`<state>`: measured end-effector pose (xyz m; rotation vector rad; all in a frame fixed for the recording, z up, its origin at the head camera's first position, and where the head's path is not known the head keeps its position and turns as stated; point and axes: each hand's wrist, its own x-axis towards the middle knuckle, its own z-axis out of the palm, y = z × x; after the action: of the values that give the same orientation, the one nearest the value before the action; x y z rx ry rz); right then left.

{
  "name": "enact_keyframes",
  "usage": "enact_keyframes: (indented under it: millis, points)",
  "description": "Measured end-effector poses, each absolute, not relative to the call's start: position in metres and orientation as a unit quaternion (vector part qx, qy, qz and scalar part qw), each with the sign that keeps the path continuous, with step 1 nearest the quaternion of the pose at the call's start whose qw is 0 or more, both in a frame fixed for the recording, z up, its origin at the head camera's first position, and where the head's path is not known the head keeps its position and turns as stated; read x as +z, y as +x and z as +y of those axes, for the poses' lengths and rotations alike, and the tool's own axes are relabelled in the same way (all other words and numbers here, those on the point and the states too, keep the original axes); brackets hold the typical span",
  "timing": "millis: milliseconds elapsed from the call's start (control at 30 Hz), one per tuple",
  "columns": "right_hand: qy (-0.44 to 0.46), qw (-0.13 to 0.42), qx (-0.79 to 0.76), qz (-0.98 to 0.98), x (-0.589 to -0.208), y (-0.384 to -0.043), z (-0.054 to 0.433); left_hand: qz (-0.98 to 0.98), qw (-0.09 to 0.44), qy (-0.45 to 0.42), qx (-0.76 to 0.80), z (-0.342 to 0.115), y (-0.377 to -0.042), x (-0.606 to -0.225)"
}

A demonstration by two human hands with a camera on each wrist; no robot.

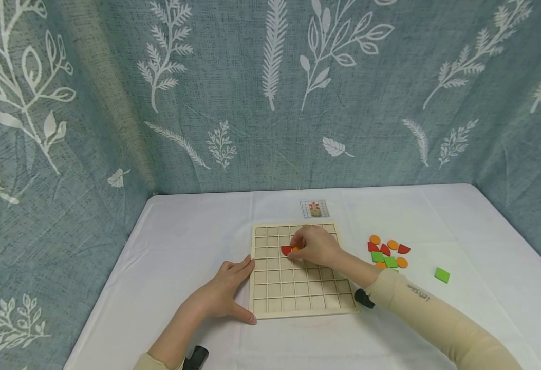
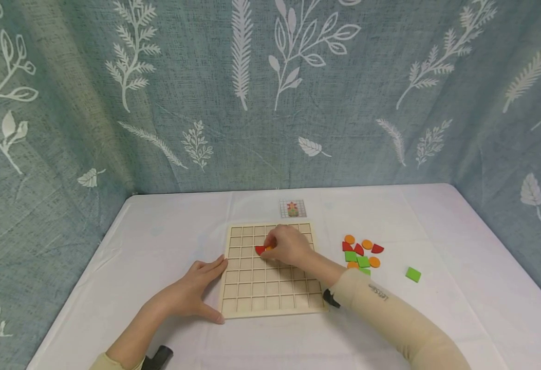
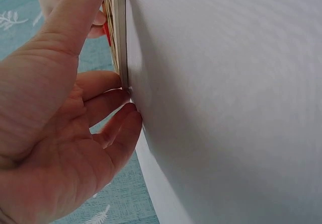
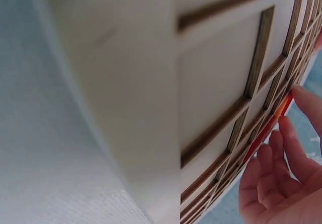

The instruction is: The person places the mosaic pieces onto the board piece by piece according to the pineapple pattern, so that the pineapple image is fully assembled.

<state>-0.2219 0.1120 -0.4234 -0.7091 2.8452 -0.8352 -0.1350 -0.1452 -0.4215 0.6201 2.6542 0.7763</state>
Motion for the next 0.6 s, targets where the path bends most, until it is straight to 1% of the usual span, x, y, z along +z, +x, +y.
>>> enact_keyframes:
  millis: [133, 400, 600]
  points:
    - [-0.238, 0.038, -0.272, 0.932, -0.4238, -0.2219, 0.1129, 0.927, 0.154, 0.212, 0.269, -0.1446, -0.1347, -0.4212]
    - [-0.256, 0.047, -0.283, 0.923, -0.424, -0.2216, 0.1131, 0.926, 0.156, 0.214, 0.27, -0.1456, -0.1343, -0.4204]
    - [-0.269, 0.034, -0.278, 0.921, -0.4245, -0.2217, 0.1135, 0.923, 0.157, 0.218, 0.275, -0.1466, -0.1346, -0.42]
